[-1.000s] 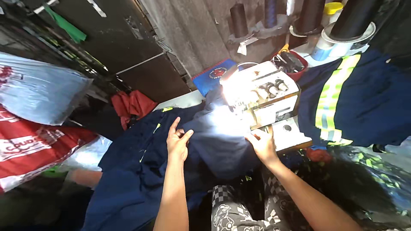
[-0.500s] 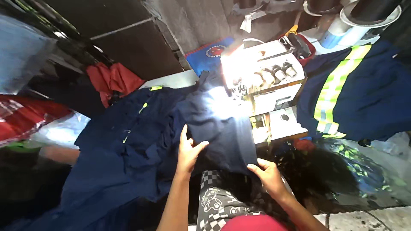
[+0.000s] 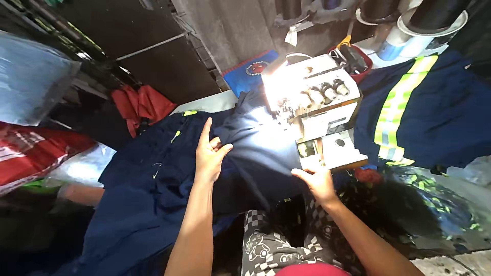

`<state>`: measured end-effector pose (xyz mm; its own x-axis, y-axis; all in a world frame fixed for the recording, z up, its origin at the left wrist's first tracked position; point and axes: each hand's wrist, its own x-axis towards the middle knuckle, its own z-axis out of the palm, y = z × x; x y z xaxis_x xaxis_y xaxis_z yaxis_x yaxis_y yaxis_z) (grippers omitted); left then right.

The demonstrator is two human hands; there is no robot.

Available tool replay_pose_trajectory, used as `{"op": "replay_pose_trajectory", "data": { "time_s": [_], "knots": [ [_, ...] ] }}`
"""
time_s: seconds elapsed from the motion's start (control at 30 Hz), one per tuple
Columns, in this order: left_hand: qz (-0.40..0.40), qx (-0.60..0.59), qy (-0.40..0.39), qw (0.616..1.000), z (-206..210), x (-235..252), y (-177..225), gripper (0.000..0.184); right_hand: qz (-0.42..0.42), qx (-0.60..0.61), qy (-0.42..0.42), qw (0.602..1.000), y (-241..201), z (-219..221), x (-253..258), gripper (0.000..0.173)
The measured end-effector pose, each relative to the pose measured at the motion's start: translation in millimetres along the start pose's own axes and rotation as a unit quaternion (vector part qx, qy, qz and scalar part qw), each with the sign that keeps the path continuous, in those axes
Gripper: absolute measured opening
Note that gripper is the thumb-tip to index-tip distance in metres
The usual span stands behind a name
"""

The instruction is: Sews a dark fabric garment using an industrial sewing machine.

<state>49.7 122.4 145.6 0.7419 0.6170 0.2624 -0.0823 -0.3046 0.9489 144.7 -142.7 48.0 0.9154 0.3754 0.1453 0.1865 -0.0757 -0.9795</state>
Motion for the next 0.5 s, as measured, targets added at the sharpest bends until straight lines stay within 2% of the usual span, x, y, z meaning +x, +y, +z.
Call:
{"op": "replay_pose_trajectory", "data": {
  "time_s": [0.1,0.23,0.33,0.43,0.5],
  "knots": [
    [0.032,0.043,-0.036,0.998,-4,29,11,0.101,-0.008,-0.005,0.006,1.000,-10,6,28,0.023],
    [0.072,0.115,-0.033,0.990,-6,71,10,0.096,0.012,0.043,0.017,0.999,-24,18,56,0.030],
    [0.058,0.198,-0.011,0.978,-2,94,4,0.094,0.032,0.078,0.020,0.996,-33,22,64,0.023],
    [0.017,0.273,0.048,0.961,2,83,3,0.089,0.039,0.037,-0.023,0.998,-24,14,59,0.023],
    [0.074,0.307,0.108,0.943,3,52,-2,0.073,0.035,-0.001,-0.090,0.995,-9,3,49,0.026]
  ]
}}
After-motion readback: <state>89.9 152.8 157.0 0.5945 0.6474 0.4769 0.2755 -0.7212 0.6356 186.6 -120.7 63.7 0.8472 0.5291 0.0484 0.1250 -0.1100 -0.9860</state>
